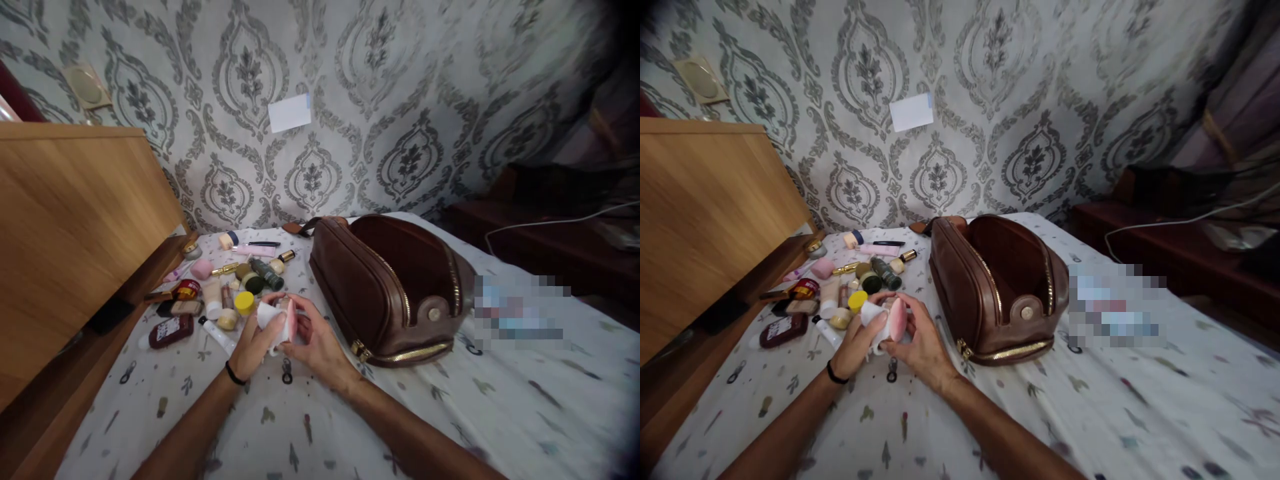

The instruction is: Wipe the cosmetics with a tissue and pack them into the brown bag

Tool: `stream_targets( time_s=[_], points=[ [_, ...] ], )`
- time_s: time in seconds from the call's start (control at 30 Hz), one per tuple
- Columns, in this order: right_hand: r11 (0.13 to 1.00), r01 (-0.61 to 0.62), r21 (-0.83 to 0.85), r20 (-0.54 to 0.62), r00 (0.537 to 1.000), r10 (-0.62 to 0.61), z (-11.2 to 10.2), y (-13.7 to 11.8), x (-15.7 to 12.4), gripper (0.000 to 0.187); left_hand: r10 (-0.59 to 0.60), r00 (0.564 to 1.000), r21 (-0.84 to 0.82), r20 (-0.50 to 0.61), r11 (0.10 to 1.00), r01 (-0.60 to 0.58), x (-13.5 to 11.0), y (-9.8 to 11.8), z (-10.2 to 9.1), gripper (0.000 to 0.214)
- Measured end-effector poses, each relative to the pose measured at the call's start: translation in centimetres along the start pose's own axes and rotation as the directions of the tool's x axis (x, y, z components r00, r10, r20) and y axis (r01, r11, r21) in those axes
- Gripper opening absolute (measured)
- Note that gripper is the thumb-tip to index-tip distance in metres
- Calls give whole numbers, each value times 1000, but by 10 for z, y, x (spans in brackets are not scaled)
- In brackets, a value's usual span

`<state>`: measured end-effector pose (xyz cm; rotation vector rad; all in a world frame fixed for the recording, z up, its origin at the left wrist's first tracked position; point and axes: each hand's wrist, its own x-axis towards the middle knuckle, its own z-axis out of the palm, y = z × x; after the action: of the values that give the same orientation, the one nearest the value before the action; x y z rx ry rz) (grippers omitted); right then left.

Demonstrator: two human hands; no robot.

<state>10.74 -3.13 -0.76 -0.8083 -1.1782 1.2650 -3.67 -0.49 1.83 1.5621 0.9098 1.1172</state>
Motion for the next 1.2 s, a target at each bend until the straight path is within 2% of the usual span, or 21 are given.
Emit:
stream_targets(
  time_s=[0.2, 0.33, 0.47, 0.6, 0.7, 0.8, 0.93, 1.07, 1.2],
  points=[
    [999, -47, -16, 46, 998, 48, 0, 1, -1, 83, 33, 998, 18, -52, 999, -32, 0, -2, 1, 40],
    [997, -71, 12, 6, 997, 71, 1, 3, -1, 95, 61, 995, 63, -83, 996, -55, -1, 0, 3, 34],
    [996, -82, -33, 4, 997, 82, 2, 5, -1, 87, 78, 991, 60, -104, 996, -72, -1, 2, 3, 28],
    [998, -37, -58, 8, 999, 37, 0, 7, 1, 78, 74, 994, 53, -76, 996, -70, -1, 2, 1, 29],
    [999, 28, -40, 3, 1000, -28, -2, 9, 2, 79, 25, 999, 27, -22, 999, -24, -1, 1, 0, 42],
    [999, 44, -16, 7, 999, -44, -4, 11, 2, 82, -18, 1000, 2, 5, 1000, 18, -1, 0, -1, 49],
    [1000, 10, -23, 37, 999, -9, -3, 10, 1, 83, -13, 1000, 32, -24, 999, 14, -1, -1, -1, 42],
    [997, -8, -74, 58, 998, 12, -1, 11, -1, 82, 52, 996, 84, -78, 995, -45, 0, -2, 0, 30],
    [993, -40, -110, 15, 999, 42, -2, 15, -1, 94, 81, 991, 78, -111, 994, -72, 1, -2, 0, 26]
  ],
)
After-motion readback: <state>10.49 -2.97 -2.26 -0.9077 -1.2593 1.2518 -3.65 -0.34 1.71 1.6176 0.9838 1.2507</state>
